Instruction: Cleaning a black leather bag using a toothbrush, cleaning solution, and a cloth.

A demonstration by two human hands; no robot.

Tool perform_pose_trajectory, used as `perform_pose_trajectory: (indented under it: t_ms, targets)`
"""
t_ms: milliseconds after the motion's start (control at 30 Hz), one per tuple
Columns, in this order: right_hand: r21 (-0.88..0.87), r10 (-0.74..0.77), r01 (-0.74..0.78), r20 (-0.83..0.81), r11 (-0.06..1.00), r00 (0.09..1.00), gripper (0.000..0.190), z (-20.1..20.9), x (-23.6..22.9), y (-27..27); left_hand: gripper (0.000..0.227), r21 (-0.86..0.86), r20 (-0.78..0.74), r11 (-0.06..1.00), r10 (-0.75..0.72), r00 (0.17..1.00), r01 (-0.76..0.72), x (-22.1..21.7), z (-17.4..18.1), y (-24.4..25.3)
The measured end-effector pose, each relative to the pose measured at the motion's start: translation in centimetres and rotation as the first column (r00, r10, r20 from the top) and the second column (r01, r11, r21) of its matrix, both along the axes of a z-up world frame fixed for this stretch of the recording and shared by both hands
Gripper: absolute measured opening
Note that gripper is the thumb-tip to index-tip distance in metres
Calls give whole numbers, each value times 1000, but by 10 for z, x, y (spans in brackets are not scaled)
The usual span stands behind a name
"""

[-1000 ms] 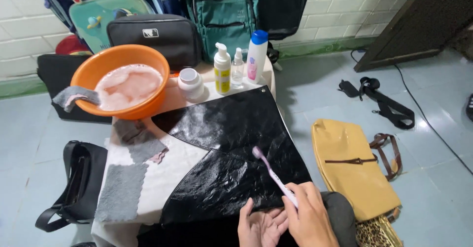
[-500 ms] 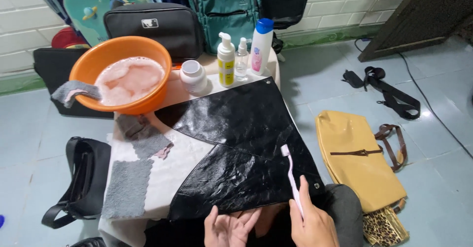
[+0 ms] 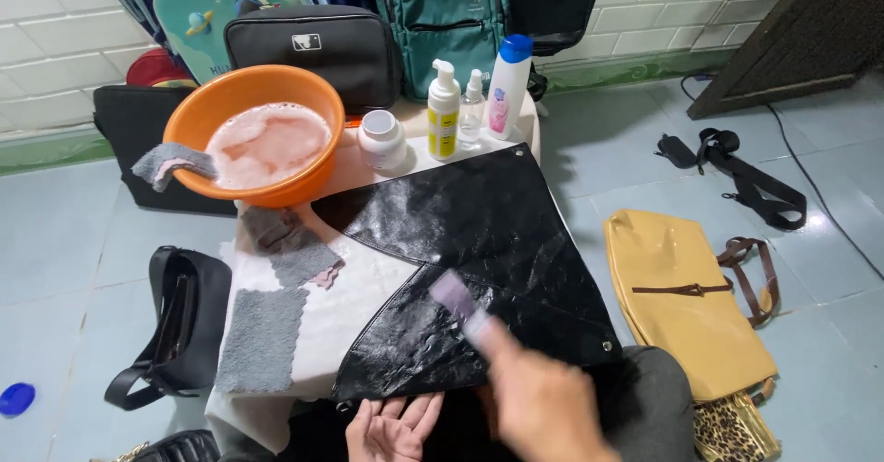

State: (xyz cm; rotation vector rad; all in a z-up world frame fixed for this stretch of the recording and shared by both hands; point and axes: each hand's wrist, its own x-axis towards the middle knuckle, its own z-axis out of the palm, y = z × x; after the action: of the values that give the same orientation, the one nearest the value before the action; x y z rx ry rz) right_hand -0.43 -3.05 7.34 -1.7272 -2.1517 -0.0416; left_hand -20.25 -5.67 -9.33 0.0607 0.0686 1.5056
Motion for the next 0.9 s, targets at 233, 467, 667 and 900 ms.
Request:
perform_pose_trajectory:
  t_ms: [233,467,667,900]
  targets:
    - [-129,166,-153,98,980,981,53,20,-22,4,48,83,-13,996,18,1000,-17,-4,-19,-2]
    - [-186,319,-330,-88,925,944,68,17,-31,-1,57,-645,-189,758,-31,981,-100,2,79,8]
    - [-25,157,-155,116,988,981,59,-16,-38,-9,52,-635,-200,752,60,978,-176,-9,59,0]
    - [-324,-102,22,-234,946,967,46,0,-58,-19,54,-114,-126,969,206,970,-221,-23,-9,-18]
